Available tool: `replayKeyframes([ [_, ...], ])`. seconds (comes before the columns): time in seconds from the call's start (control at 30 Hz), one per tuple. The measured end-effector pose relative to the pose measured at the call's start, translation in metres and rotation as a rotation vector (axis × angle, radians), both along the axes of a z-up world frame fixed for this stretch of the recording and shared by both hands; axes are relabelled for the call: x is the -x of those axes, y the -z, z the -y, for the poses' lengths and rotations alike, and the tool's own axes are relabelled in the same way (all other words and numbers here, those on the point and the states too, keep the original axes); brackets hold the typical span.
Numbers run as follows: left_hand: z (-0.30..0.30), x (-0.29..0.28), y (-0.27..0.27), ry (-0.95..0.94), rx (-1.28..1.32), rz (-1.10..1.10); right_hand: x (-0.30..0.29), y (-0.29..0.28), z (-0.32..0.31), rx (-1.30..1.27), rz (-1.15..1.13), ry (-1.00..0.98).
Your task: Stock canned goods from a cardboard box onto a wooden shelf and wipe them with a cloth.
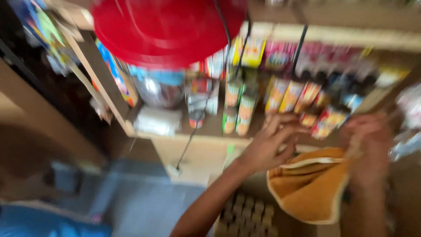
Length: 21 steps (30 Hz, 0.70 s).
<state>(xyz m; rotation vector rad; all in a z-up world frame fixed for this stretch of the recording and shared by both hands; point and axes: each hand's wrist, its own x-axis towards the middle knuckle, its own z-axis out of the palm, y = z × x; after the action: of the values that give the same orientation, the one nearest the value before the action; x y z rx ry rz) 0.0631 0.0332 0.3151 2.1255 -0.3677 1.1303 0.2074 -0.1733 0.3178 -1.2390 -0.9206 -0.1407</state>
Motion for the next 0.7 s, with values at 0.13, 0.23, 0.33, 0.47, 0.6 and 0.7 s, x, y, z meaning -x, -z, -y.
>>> replayKeyframes([
  [0.13, 0.002, -0.008, 0.225, 0.139, 0.253, -0.283, 0.011, 0.156, 0.008, 0.406, -0.234, 0.130],
  [0.23, 0.001, 0.018, 0.399, 0.283, 0.565, -0.643, 0.028, 0.240, 0.033, 0.704, -0.347, 0.098],
  [0.33, -0.003, 0.072, 0.464, 0.185, 0.606, -0.936, 0.041, 0.306, 0.071, 0.852, -0.245, 0.220],
  [0.47, 0.003, 0.100, 0.482, -0.054, 0.554, -1.176, 0.043, 0.395, 0.117, 1.266, -0.370, 0.318],
  [0.6, 0.030, 0.106, 0.481, -0.066, 0.521, -1.114, 0.040, 0.527, 0.165, 1.182, -0.476, 0.206],
  [0.7, 0.047, 0.096, 0.504, -0.025, 0.382, -1.197, 0.043, 0.508, 0.133, 1.107, -0.626, 0.085],
])
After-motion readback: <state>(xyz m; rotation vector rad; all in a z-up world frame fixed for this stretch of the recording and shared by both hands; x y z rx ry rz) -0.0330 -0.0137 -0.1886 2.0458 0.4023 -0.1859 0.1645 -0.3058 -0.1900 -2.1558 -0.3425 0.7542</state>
